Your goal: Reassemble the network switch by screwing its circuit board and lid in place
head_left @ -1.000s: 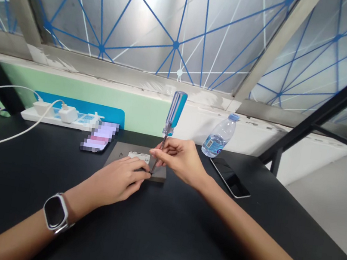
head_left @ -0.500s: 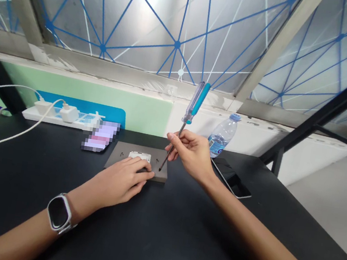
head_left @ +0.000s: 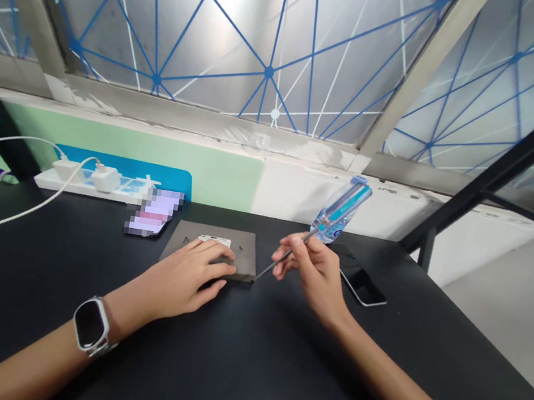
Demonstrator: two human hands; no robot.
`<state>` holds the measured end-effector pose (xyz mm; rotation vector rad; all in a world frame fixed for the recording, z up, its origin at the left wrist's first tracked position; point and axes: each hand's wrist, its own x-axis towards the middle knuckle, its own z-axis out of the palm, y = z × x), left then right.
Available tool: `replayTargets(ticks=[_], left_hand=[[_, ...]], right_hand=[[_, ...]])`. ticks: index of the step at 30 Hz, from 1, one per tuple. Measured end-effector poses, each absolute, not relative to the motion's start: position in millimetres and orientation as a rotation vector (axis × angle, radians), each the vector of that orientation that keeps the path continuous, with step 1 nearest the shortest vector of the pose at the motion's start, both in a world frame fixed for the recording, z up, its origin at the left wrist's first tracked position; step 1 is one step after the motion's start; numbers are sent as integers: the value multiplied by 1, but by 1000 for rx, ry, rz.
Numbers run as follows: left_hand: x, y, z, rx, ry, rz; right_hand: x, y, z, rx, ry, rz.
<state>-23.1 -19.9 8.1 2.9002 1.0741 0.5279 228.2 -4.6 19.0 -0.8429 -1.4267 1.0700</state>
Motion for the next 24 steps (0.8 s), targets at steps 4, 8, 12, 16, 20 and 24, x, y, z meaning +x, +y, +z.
replayTargets(ticks=[4, 8, 12, 16, 20, 24], left_hand=[[-23, -6, 16, 2840, 1112, 512], [-14, 19, 17, 2794, 1172, 336], [-3, 41, 10, 2743, 1205, 259], [3, 42, 12, 2717, 1407, 429], [4, 32, 13, 2672, 1652, 447], [-3, 30, 3, 2782, 1671, 596]], right_hand=[[234, -13, 6, -826, -1250, 1171], [227, -19, 5, -829, -1234, 1264], [221, -25, 7, -846, -1259, 1282], [220, -28, 7, -833, -1259, 1266], [221, -28, 5, -820, -1264, 1241], [221, -27, 3, -821, -1287, 1211]])
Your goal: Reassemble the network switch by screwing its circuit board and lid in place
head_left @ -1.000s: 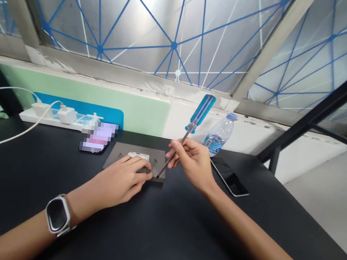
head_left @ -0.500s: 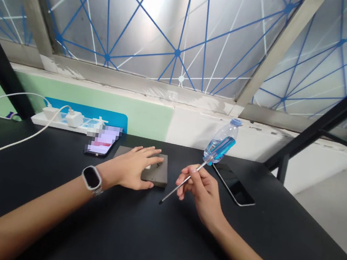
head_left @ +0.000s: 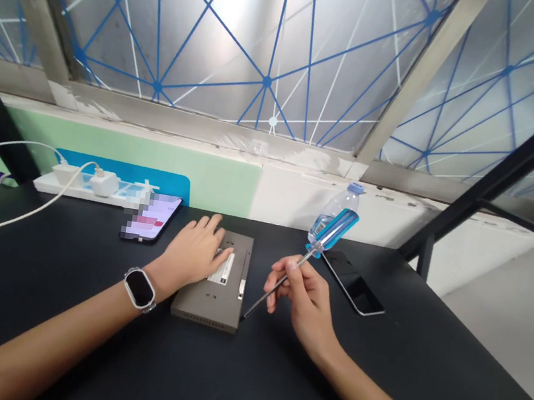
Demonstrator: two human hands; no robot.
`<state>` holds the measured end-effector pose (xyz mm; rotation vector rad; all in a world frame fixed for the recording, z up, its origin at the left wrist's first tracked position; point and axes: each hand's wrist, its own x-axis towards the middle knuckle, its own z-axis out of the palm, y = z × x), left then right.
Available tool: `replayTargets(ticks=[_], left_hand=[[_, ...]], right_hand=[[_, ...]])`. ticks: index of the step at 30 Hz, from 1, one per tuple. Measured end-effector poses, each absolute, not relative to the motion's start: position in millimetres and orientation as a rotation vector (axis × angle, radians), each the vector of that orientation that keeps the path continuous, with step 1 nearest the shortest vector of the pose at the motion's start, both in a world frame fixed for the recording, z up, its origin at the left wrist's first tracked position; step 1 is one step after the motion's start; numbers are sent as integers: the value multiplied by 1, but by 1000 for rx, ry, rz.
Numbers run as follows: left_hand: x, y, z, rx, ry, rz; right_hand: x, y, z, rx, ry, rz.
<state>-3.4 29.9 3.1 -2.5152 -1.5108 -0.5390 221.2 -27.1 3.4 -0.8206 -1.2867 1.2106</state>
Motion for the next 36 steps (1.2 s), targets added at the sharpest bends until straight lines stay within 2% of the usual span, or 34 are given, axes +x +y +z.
replayTargets(ticks=[6, 12, 19, 22, 27, 36], left_hand=[[-18, 39, -11, -2977, -1292, -685], [-23, 37, -15, -2822, -1426, -765], [-24, 38, -21, -2779, -1508, -903], [-24, 38, -22, -2787, -1549, -924], [-24, 38, -25, -2793, -1552, -951], [-24, 37, -25, -2789, -1546, -992]], right_hand=[[221, -23, 4, -861, -1313, 1158], [221, -5, 12, -898, -1401, 1119], [198, 53, 62, -940, -1906, 1135], [190, 72, 75, -909, -1986, 1026], [191, 78, 63, -902, -1919, 761], [193, 72, 40, -921, -1776, 706]])
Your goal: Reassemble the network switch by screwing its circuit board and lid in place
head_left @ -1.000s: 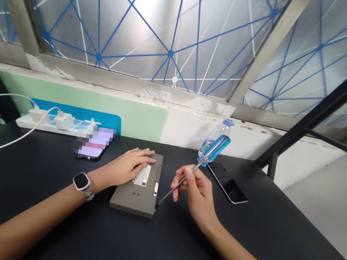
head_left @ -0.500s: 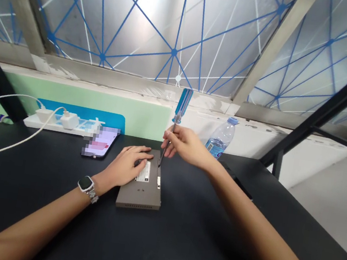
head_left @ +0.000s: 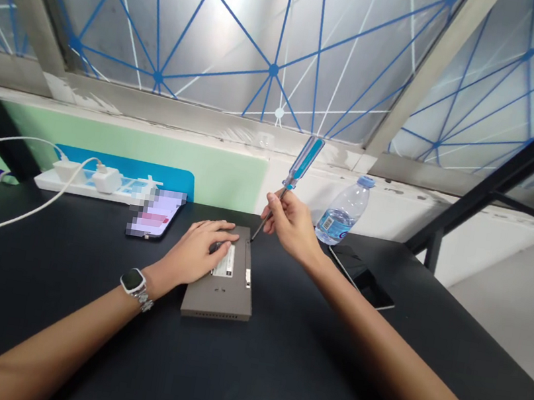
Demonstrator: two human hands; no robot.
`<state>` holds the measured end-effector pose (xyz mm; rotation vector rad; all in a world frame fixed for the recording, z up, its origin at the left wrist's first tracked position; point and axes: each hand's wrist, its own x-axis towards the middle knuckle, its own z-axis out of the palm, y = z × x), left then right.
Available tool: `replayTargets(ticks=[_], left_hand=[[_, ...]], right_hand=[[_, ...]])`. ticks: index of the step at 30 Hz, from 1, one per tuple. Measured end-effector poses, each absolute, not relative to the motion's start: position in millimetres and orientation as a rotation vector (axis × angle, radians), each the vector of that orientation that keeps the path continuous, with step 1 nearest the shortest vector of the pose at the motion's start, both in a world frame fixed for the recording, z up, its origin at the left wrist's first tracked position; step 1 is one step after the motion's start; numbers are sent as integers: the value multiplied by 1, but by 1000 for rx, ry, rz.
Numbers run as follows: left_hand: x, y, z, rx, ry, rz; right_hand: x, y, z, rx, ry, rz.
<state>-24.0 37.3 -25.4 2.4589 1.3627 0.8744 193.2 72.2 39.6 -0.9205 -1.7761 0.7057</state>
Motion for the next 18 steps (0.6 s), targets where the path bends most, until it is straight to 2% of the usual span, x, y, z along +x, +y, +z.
replayTargets(ticks=[12, 18], left_hand=[[-25, 38, -25, 2457, 1361, 866], [-24, 38, -25, 2448, 1378, 844]], right_hand=[[190, 75, 33, -904, -1789, 729], [188, 77, 31, -819, -1599, 1028]])
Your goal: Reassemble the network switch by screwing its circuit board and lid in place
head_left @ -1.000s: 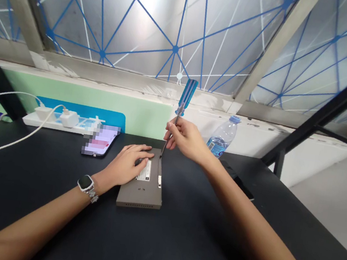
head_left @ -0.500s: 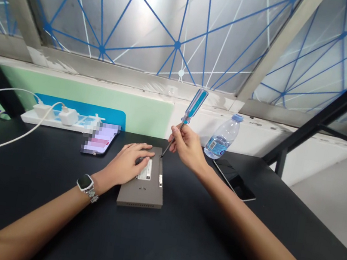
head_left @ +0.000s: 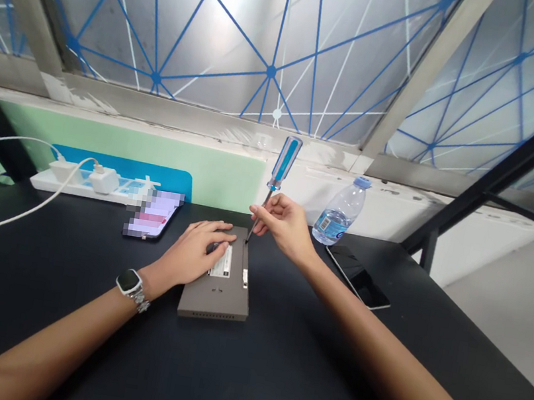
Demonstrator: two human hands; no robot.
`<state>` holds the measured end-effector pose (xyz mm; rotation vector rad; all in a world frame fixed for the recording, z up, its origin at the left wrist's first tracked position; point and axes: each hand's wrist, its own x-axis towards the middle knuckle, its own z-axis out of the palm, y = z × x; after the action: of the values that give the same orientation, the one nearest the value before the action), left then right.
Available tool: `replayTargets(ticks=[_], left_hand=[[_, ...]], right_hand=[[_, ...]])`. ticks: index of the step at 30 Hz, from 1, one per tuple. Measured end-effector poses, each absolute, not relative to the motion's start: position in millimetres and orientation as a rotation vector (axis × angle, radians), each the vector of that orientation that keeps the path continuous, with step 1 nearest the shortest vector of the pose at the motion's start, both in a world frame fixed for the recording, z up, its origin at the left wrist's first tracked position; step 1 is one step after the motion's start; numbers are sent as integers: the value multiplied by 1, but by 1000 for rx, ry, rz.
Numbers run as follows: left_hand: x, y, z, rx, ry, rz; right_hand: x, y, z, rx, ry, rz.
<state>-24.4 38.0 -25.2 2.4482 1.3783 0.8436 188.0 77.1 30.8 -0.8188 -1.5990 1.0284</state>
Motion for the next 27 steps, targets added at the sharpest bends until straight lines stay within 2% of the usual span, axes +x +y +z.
replayTargets(ticks=[4, 12, 21, 27], left_hand=[[-24, 39, -27, 2447, 1386, 851], [-24, 38, -26, 2430, 1395, 847], [-25, 39, -28, 2429, 1387, 842], [-24, 38, -25, 2423, 1387, 830]], right_hand=[[187, 76, 30, -853, -1531, 1068], [189, 75, 30, -838, -1741, 1001], [182, 73, 26, -829, -1409, 1177], [187, 71, 24, -834, -1621, 1036]])
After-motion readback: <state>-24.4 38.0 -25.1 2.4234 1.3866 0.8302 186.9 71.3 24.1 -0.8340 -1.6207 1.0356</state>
